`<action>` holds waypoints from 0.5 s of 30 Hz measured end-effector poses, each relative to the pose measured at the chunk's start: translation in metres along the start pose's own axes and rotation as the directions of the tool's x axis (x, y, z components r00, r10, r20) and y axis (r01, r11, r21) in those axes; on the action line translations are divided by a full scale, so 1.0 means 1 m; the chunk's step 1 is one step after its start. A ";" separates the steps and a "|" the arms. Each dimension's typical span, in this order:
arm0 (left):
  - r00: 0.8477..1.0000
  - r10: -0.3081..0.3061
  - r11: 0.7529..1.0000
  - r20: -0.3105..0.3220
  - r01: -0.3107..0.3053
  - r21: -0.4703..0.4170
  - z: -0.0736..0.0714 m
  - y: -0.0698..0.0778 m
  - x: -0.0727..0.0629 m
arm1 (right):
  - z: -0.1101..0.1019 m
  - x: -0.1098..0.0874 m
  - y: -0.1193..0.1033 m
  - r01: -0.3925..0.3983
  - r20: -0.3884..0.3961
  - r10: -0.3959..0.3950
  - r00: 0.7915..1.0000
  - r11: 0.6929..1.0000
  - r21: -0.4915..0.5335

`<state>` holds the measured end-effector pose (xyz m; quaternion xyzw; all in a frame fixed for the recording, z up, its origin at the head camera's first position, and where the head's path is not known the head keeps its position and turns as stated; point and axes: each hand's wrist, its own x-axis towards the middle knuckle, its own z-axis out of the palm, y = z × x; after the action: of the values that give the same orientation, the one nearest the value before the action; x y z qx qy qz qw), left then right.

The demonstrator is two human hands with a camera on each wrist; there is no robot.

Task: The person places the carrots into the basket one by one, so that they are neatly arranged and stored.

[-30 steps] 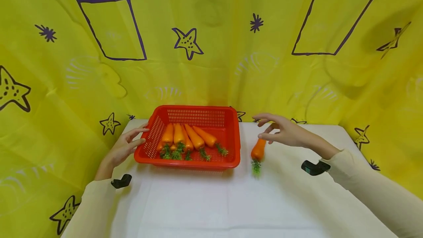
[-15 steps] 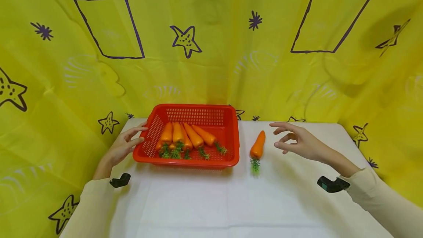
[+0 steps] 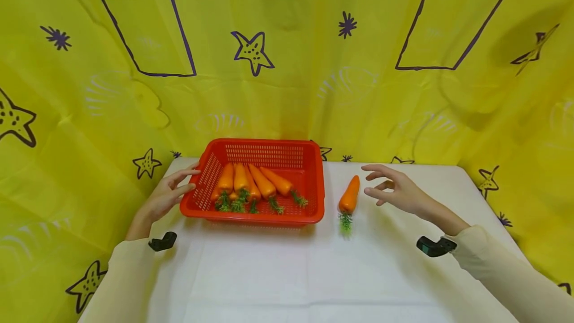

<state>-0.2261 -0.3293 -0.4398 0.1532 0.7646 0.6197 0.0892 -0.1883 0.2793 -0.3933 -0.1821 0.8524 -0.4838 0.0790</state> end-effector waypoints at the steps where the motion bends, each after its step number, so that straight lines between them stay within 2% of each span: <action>1: 1.000 0.000 1.000 0.001 0.000 -0.001 0.000 0.000 0.000 | 0.002 0.003 0.002 -0.021 -0.007 0.021 1.000 1.000 0.011; 8: 1.000 0.006 1.000 0.007 -0.006 -0.011 0.001 0.001 0.001 | 0.018 0.018 0.023 -0.118 -0.060 0.123 0.991 0.991 0.069; 15: 1.000 0.009 0.999 0.004 -0.009 -0.032 0.000 0.001 0.001 | 0.036 0.031 0.037 -0.204 -0.100 0.217 0.971 0.971 0.123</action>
<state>-0.2270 -0.3286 -0.4390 0.1565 0.7536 0.6319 0.0908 -0.2144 0.2564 -0.4425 -0.0585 0.8414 -0.5293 0.0918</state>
